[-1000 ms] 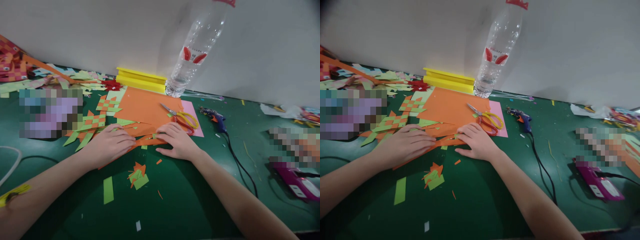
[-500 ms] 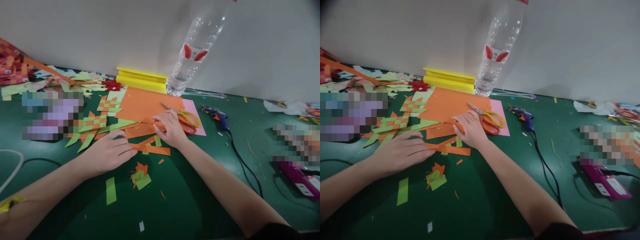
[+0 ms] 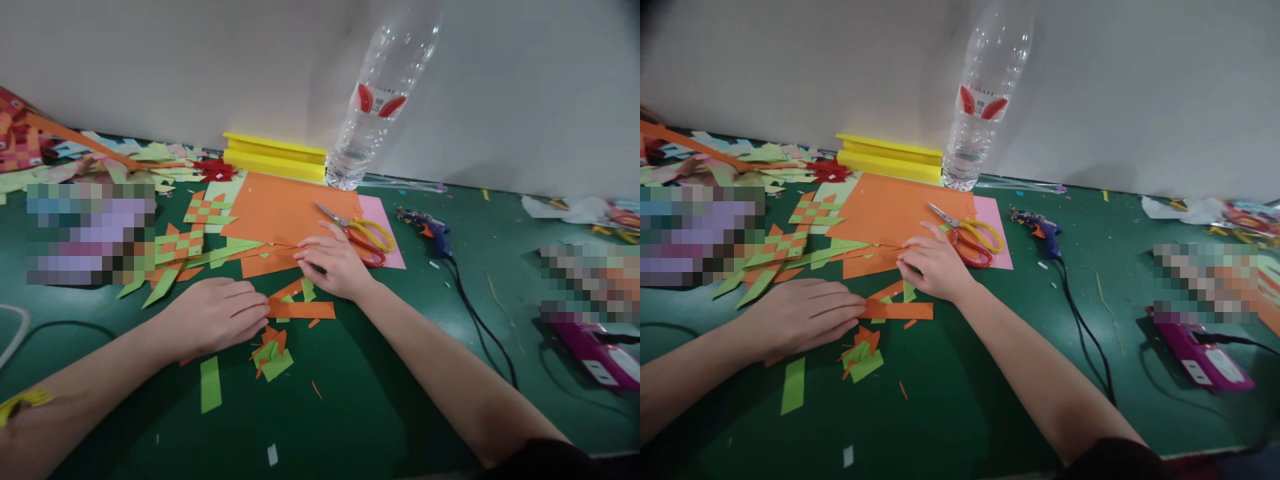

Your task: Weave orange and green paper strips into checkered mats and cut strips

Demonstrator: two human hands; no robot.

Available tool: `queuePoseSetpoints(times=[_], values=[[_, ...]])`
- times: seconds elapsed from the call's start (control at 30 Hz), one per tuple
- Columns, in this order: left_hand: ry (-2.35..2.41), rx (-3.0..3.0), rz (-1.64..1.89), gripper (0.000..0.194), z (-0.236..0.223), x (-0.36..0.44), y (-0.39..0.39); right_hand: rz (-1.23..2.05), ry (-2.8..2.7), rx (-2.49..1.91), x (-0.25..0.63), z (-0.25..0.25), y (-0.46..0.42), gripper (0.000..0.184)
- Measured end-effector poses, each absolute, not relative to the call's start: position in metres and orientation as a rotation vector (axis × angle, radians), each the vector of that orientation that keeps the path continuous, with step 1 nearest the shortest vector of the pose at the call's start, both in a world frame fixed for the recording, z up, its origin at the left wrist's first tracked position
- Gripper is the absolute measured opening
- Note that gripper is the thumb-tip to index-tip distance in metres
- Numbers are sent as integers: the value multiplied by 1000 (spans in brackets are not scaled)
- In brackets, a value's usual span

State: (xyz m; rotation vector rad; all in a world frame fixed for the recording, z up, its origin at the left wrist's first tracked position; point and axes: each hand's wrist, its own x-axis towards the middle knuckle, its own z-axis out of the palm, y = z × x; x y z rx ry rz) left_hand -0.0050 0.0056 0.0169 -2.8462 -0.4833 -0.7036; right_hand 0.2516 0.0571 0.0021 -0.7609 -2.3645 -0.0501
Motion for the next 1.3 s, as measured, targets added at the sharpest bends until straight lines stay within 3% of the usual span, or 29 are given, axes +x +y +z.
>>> queuePoseSetpoints(times=[0.2,0.47,0.6,0.83,1.07,1.3], values=[[-681,-2769,-809,14,10,-11,10,-13,-2388,-700,250,5,55,21],[-1240,-2735,-586,35,-1,-18,26,115,-2408,-719,250,7,54,26],[-1316,-2815,-558,35,-6,-18,25,168,-2411,-756,249,8,52,27],[-1169,-2864,-667,35,-1,-18,26,169,-2402,-706,248,8,52,27],[-681,-3081,-588,42,5,-12,19,24,-2460,-624,246,6,53,9],[-678,-3074,-572,27,1,-16,22,-1,-2405,-663,248,10,54,14]])
